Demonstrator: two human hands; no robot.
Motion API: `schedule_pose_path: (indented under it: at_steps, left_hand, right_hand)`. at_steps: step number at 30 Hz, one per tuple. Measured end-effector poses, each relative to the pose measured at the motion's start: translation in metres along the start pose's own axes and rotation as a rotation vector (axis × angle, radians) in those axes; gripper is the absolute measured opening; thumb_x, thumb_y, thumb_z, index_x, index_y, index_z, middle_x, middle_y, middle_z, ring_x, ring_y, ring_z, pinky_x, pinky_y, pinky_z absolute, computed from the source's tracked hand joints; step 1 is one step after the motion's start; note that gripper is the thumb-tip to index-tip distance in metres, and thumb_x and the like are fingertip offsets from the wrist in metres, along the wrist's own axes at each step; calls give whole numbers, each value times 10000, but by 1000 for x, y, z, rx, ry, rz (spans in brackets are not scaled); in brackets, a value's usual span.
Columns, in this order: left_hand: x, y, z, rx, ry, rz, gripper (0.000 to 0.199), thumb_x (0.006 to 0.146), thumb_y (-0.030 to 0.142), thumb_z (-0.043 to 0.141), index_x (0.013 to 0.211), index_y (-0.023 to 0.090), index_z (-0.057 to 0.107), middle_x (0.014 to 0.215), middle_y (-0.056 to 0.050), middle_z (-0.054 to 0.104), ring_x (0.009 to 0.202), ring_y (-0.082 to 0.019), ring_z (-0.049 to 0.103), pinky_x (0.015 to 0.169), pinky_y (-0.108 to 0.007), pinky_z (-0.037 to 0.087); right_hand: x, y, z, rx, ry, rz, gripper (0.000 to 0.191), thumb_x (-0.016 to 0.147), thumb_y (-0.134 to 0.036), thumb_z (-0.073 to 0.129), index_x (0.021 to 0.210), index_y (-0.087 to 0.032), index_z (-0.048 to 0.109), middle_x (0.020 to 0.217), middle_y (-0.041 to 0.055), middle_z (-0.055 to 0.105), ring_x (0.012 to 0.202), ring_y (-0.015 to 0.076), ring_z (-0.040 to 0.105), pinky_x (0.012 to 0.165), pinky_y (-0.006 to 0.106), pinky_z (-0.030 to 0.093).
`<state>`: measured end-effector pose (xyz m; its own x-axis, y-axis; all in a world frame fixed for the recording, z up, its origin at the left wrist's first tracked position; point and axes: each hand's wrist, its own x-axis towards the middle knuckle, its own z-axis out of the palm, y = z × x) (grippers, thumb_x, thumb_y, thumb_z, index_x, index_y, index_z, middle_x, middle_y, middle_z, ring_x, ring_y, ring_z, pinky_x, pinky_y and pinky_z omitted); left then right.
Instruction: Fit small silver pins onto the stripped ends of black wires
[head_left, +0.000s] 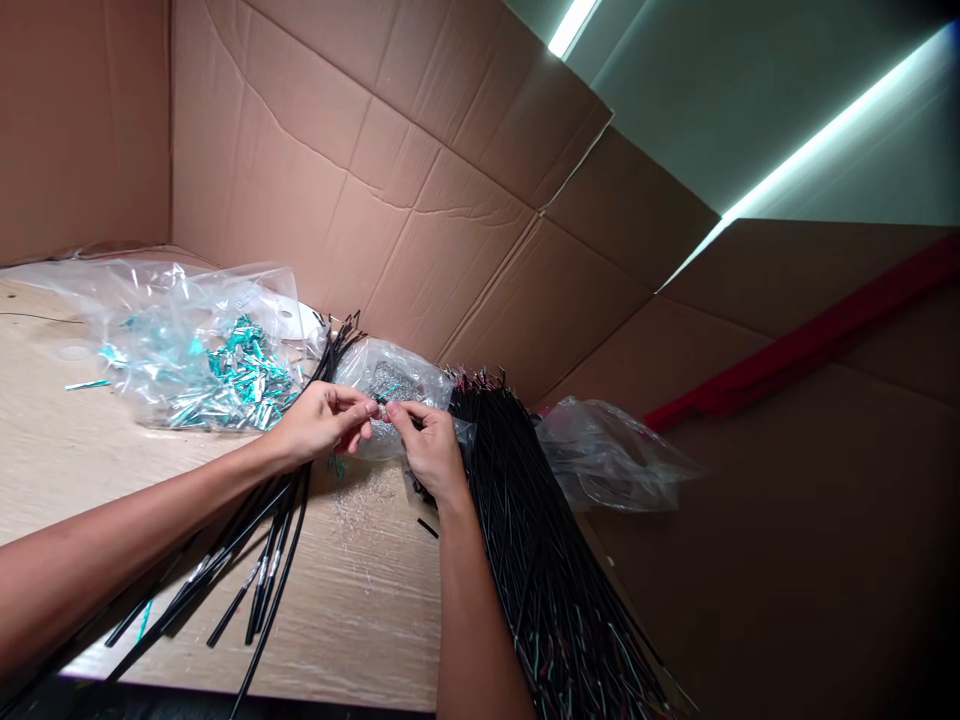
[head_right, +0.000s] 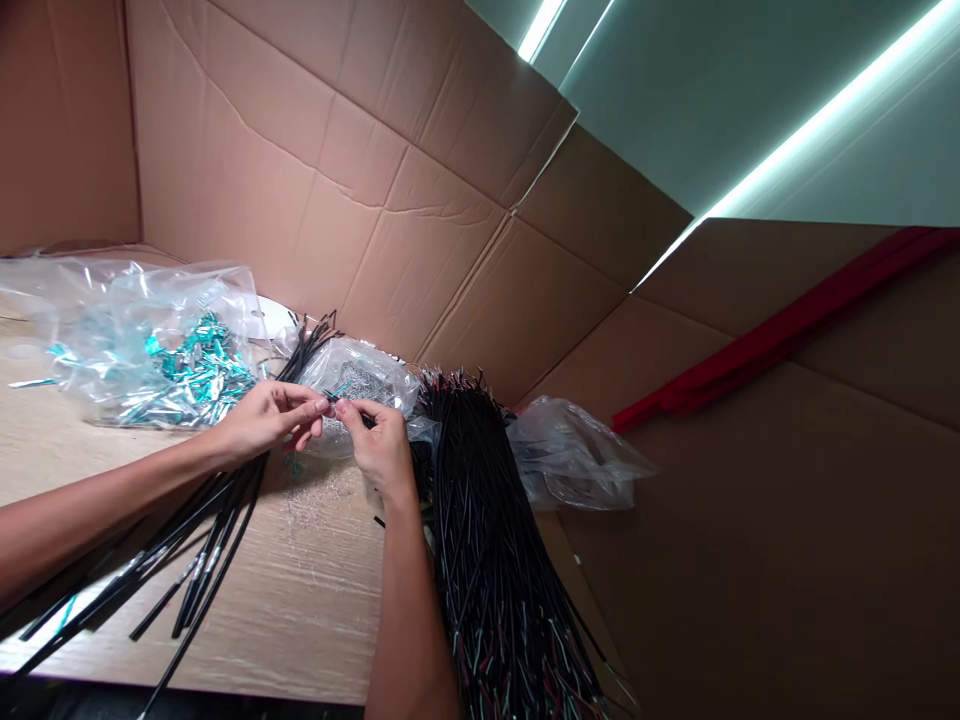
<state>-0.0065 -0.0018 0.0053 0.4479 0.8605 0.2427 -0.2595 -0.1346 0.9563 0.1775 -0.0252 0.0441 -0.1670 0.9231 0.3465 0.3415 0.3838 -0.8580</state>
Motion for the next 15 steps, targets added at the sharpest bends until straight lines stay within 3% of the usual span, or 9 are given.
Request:
schedule_pose_path:
  at_steps: [3,5,7,9,12,15]
  left_hand:
    - [-3,6,0,-133,-82,-49,340,927,473,664,816,153,696,536,5,550,396,-67,403,395,-194,296]
    - [-7,11,-1,-317,-187,-157,286,897,429,686,778,172,646,517,37,473,355,-47,282,352,-191,231]
    - [-11,16,-1,-429,-307,-264,266,844,398,715,745,184,592,503,57,412,337,-40,180,317,-198,169]
    - [-13,20,-2,-408,-352,-275,269,831,413,712,762,186,586,499,59,404,337,-44,168,316,-204,156]
    - [-11,18,-1,-129,-228,-112,331,909,490,627,807,174,637,527,34,457,382,-60,257,382,-208,208]
    - [-8,7,1,393,81,159,359,950,442,572,724,172,643,560,-7,493,463,-97,330,466,-245,249]
  right_hand:
    - [-1,3,-2,121,-55,89,328,900,-512,682,808,-211,778,565,-21,525,516,115,404,499,252,279]
    - [-2,5,-4,252,-127,136,376,870,-562,699,783,-199,747,517,-59,390,468,87,272,477,253,186]
    - [-3,5,-6,362,-223,154,403,845,-582,719,774,-185,731,529,-71,345,471,74,225,483,256,158]
    - [-4,6,-8,418,-290,155,412,840,-578,727,782,-170,734,542,-71,348,479,68,223,487,253,159]
    - [-3,7,-6,422,-241,156,394,859,-554,721,786,-167,730,524,-82,332,463,59,199,472,244,146]
    - [-1,11,8,391,-65,207,381,825,-539,767,739,-172,708,503,-87,338,435,53,203,438,232,141]
